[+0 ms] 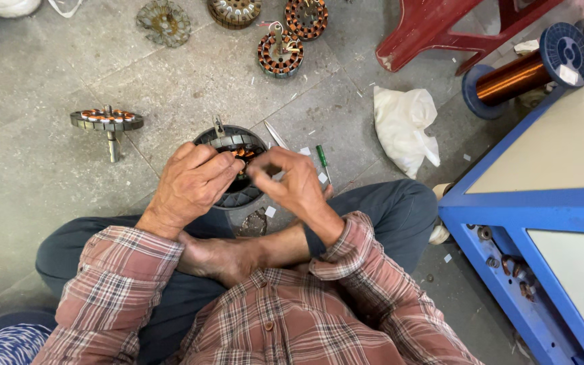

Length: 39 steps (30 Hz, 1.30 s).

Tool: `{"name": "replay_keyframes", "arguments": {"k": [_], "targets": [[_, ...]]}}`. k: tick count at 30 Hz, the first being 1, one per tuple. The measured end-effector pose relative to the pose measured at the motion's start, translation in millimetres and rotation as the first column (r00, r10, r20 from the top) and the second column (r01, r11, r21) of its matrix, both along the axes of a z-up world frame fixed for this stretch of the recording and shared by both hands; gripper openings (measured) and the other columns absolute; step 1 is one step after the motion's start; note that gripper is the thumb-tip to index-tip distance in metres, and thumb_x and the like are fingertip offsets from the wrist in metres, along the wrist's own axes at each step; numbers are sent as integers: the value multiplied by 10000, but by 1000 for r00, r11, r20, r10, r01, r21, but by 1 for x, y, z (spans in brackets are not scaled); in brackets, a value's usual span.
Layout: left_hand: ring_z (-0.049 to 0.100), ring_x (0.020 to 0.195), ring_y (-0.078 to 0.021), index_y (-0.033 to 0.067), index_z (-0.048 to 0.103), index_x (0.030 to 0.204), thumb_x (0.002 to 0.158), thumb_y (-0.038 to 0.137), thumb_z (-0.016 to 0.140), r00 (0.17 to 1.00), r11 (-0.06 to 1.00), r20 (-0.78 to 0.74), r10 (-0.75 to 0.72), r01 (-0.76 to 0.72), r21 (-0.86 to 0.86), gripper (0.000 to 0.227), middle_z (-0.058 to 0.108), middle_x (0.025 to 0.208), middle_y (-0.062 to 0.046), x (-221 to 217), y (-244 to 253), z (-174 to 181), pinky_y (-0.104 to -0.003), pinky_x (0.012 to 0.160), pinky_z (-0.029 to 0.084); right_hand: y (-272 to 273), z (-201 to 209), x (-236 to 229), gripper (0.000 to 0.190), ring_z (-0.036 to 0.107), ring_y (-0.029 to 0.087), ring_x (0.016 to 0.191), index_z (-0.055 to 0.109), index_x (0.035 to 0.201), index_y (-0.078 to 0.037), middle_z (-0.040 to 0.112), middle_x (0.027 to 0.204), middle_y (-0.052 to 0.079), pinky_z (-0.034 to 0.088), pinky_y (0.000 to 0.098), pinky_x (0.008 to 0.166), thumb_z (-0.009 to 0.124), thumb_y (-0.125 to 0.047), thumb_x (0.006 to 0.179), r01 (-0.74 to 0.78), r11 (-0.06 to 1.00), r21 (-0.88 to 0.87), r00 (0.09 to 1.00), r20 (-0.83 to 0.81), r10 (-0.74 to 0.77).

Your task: The person sits on the floor and repairs motor stators by inserting white insulating paper into the slots of the copper-wound components. They use a green screwdriver to push the paper in and scissors to cut the paper to size. The person handles multiple stators, placing finished ones aside and picking up new ones to continue the process.

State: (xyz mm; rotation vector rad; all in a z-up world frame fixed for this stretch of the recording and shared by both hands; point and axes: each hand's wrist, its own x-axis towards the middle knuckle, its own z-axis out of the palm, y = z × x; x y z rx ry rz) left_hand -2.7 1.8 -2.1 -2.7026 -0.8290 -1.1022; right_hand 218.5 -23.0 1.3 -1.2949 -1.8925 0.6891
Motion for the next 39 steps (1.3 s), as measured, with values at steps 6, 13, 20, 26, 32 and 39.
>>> {"name": "replay_keyframes", "arguments": {"k": [6,13,20,26,32,39], "targets": [[600,945,-185,72,771,1076,851,137,782,999,999,26,38,-38,1,234,668,1049,12,-2,-7,-4,-358,799,481,13,16,11,126,682,198,693,701,869,-77,691,827,46,536,351,617,736,-193,903,12,989,146,981,188,-40],[595,927,-204,85,762,1062,862,102,807,986,992,100,130,-129,-15,206,636,1023,-10,3,-12,-14,-381,801,488,49,43,13,146,647,264,742,673,942,-105,634,858,45,498,409,655,777,-206,924,-188,898,399,935,352,40],[592,912,-199,69,755,1060,865,97,809,988,993,97,117,-119,8,205,635,1022,-9,2,-10,-13,-375,784,481,71,38,8,114,662,274,751,704,959,-128,655,876,46,514,412,662,759,-222,925,-245,915,320,913,394,107],[593,922,-204,52,749,1072,871,104,792,987,989,57,147,-148,10,212,646,1026,-26,2,-12,-10,-376,781,480,111,10,-1,184,700,274,868,733,955,-132,705,911,21,523,431,712,723,-314,935,-345,938,44,868,395,301],[621,960,-216,59,759,1103,808,92,777,991,993,65,116,-116,0,298,672,1042,-30,-2,-14,-3,-372,813,494,134,-11,-7,167,702,262,926,753,933,-158,721,936,10,533,425,757,726,-322,909,-376,927,-3,849,399,346],[632,827,-193,46,745,1125,877,77,822,901,995,428,-70,93,-34,261,652,1025,-45,0,-51,44,-365,677,470,132,-29,0,181,695,252,856,709,922,-135,698,914,19,532,434,747,695,-313,949,-195,979,64,874,465,144]]}}
